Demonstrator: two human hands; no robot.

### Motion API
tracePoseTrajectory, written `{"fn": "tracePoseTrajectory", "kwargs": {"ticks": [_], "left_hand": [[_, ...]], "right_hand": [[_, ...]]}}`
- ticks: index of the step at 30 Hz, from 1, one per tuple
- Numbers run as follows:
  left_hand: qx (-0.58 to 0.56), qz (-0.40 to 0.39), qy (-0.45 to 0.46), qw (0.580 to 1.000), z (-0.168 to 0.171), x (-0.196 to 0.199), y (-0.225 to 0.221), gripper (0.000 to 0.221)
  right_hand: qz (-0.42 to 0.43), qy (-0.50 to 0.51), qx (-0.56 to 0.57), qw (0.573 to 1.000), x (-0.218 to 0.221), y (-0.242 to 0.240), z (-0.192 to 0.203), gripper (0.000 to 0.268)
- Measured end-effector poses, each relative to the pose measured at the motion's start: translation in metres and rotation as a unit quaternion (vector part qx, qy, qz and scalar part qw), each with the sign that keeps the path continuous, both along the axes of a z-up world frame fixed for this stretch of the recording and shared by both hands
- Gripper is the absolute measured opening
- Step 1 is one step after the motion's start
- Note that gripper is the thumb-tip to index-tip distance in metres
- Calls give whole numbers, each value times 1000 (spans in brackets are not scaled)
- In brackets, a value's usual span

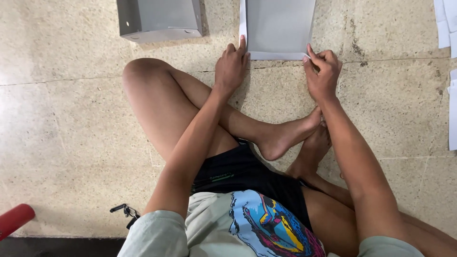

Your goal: The person assembles cardboard boxes by hand from flat pre-cut sheets, tucking in the flaps to form the box, then placing the completed box on the floor.

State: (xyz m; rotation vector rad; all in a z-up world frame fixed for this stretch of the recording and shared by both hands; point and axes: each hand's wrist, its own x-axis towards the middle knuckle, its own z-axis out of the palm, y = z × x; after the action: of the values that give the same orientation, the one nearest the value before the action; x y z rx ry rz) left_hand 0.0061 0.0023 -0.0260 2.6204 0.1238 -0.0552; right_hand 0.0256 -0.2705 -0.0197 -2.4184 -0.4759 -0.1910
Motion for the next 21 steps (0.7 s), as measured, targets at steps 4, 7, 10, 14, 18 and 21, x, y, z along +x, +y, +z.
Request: {"fn": "tracePoseTrajectory", "kwargs": {"ticks": [4, 7, 10, 14, 18, 21], "left_hand": [[3, 6, -5, 1000, -3, 6, 1, 44], [-2, 6, -20, 1000, -22, 2, 1, 46], [11, 40, -109, 993, -32, 2, 1, 69], [-120, 200, -5, 972, 28, -3, 3, 34], [-182, 172, 19, 968, 40, -7, -2, 39], [-145, 141, 29, 979, 30, -4, -6, 31]], "right_hand": [[7, 4, -36, 999, 6, -5, -9, 23], [13, 1, -59, 998, 3, -10, -21, 19], [-17, -17, -41, 999, 2, -2, -19, 19], [-58, 53, -44, 996, 3, -2, -31, 54], [-118, 140, -73, 980, 10, 0, -59, 75], [-184, 118, -48, 975, 3, 15, -76, 86]]}}
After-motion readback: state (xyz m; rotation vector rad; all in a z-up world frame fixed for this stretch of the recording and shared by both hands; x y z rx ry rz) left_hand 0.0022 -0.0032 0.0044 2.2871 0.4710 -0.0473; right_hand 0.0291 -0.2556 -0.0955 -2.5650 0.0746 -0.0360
